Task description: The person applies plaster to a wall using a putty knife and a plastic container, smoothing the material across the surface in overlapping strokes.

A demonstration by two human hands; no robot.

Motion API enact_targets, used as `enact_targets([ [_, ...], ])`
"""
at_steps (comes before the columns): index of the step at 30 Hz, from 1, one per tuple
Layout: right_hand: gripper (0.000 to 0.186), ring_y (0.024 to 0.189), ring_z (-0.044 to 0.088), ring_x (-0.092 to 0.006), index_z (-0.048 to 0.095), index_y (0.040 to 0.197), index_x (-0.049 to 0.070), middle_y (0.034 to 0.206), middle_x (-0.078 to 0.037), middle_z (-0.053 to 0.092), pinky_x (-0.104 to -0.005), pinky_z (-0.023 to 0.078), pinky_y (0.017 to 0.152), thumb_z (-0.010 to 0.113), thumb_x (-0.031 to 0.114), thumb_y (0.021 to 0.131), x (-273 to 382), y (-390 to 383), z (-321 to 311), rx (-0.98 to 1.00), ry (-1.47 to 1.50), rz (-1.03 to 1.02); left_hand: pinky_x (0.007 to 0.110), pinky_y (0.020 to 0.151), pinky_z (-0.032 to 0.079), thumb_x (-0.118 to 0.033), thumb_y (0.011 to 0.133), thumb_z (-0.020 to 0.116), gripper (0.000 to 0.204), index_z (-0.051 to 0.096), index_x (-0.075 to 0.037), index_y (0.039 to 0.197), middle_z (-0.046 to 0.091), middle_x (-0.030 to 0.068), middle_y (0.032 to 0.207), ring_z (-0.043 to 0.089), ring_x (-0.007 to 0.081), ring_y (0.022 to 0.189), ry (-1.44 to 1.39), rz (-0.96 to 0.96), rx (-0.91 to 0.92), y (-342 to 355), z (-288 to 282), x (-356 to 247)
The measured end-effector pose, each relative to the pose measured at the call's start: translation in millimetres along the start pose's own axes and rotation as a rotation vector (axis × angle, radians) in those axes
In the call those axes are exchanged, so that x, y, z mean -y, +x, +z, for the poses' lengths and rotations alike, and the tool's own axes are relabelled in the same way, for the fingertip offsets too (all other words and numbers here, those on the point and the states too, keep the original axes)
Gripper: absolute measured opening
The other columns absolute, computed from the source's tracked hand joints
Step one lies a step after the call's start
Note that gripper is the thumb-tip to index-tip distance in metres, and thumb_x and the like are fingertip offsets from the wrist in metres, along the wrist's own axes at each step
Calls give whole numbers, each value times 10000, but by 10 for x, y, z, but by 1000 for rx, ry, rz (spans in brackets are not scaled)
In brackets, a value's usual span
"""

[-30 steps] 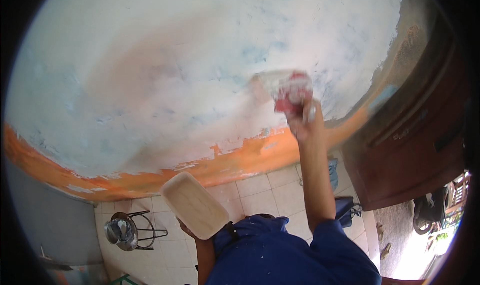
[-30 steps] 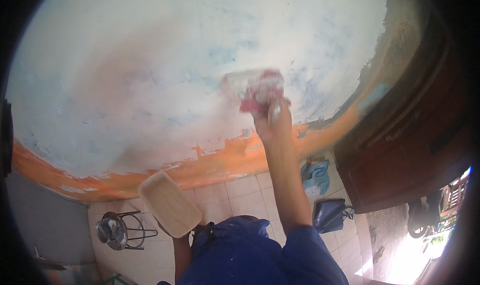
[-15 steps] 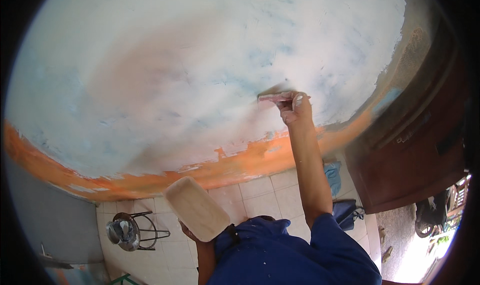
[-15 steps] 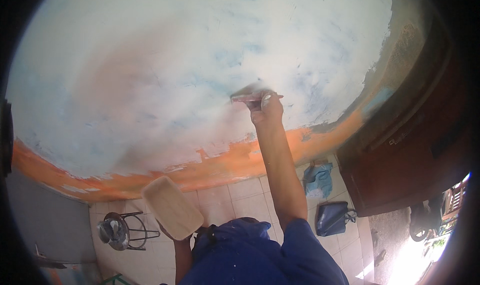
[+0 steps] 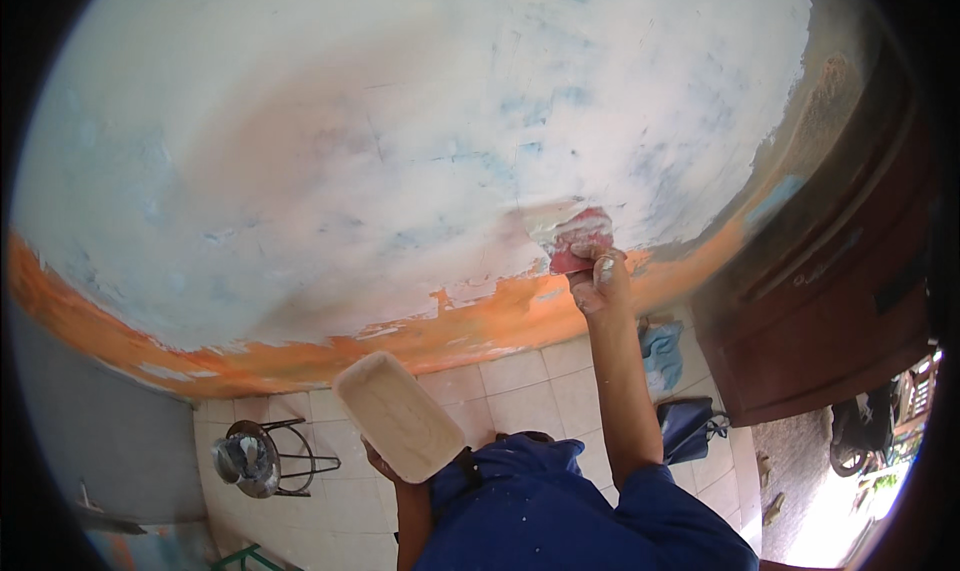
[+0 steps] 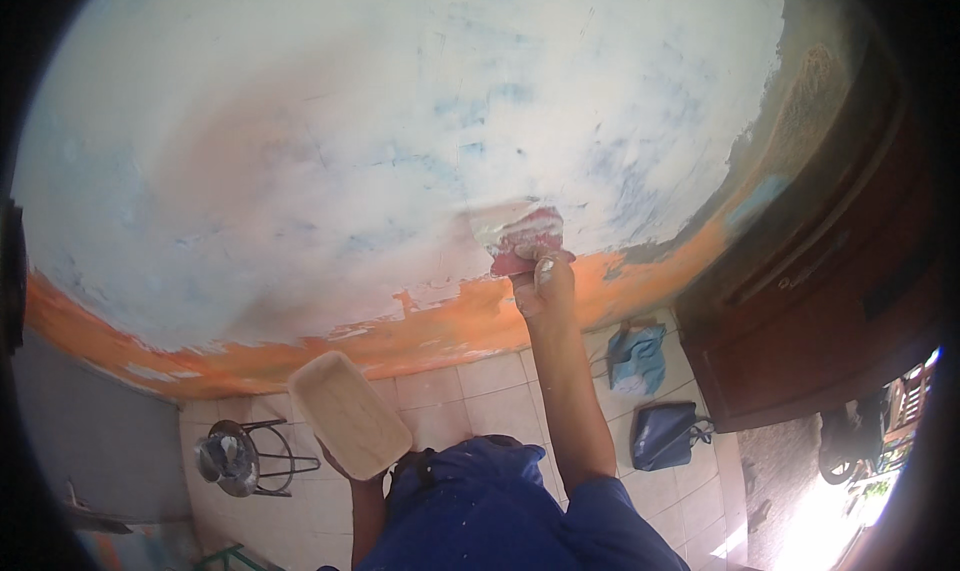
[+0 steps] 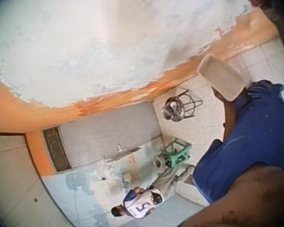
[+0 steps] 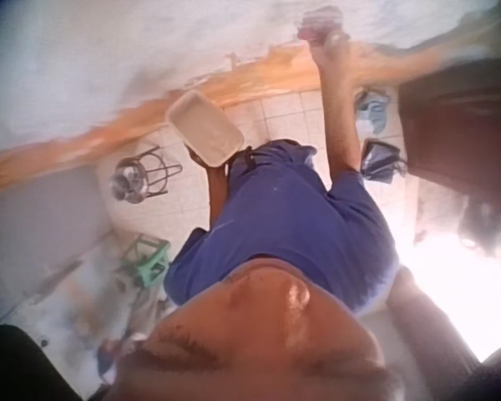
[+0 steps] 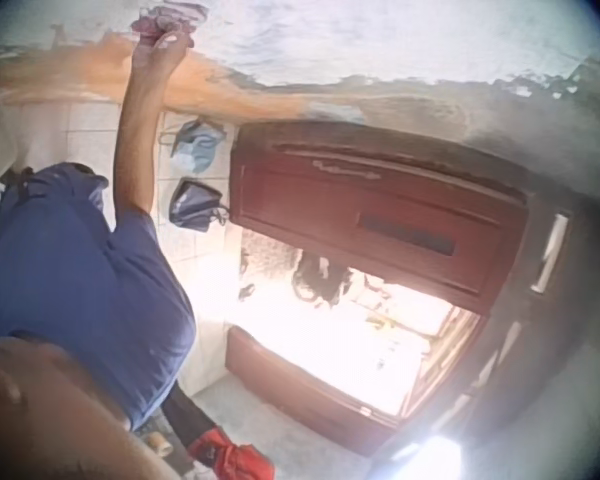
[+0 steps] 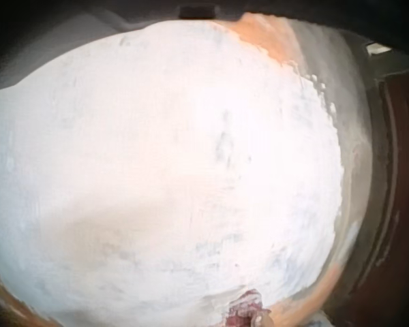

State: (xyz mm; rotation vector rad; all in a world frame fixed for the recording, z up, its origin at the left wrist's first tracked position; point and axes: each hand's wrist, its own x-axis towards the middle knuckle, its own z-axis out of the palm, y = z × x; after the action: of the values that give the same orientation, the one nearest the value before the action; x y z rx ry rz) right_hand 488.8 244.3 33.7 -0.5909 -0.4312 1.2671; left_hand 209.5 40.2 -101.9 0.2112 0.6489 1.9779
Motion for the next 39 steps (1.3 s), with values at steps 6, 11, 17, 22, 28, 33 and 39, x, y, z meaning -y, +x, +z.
enact_targets([
  [6, 195, 675, 628, -384, 489, 953, -92, 821, -218, 576, -497, 567, 683, 372, 17, 841, -62, 450, 27, -22, -83, 27, 527, 943, 461, -543, 922, 397, 636, 318, -155, 1420, 439, 88, 1374, 507, 323, 1171, 159, 55, 234, 74, -574, 18],
  [11, 56, 729, 620, -276, 562, 759, -69, 794, -185, 616, -370, 572, 671, 510, -86, 744, 279, 553, 526, 65, 116, 15, 530, 935, 467, -543, 923, 392, 635, 318, -154, 1419, 440, 90, 1372, 512, 324, 1163, -108, -91, 140, 109, -368, -51],
  [17, 134, 815, 629, -248, 587, 856, -79, 913, -152, 628, -324, 560, 729, 515, -97, 744, 722, 365, 967, 117, 175, -127, 510, 944, 466, -497, 948, 379, 587, 323, -142, 1412, 451, 83, 1357, 517, 301, 1160, 129, 35, 191, 154, -568, -63],
  [22, 144, 890, 618, -214, 589, 888, -69, 938, -118, 621, -311, 538, 810, 525, -68, 759, 655, 102, 707, 213, -18, -224, 481, 903, 494, -477, 949, 375, 565, 352, -110, 1379, 486, 93, 1307, 546, 288, 1115, -75, -13, 140, 28, -99, -83],
  [28, 176, 889, 607, -250, 577, 917, -48, 947, -132, 599, -365, 532, 841, 509, -51, 755, -105, -167, -83, 27, 104, 51, 515, 927, 472, -523, 942, 361, 599, 311, -167, 1422, 446, 68, 1364, 511, 304, 1169, 53, 12, 162, 43, -583, -72],
  [33, 151, 869, 628, -264, 568, 947, -36, 950, -153, 613, -387, 565, 807, 519, 54, 835, -271, 224, -131, 272, 66, -4, 515, 921, 478, -533, 938, 358, 609, 311, -168, 1423, 445, 77, 1364, 519, 315, 1157, 166, 67, 173, 97, -594, -60],
  [39, 161, 706, 646, -284, 521, 940, -52, 862, -174, 607, -361, 592, 649, 451, 80, 881, -159, 510, 361, -128, 8, 80, 530, 918, 479, -534, 935, 366, 617, 316, -156, 1421, 445, 86, 1367, 520, 324, 1156, -40, -47, 148, 144, -478, -53],
])
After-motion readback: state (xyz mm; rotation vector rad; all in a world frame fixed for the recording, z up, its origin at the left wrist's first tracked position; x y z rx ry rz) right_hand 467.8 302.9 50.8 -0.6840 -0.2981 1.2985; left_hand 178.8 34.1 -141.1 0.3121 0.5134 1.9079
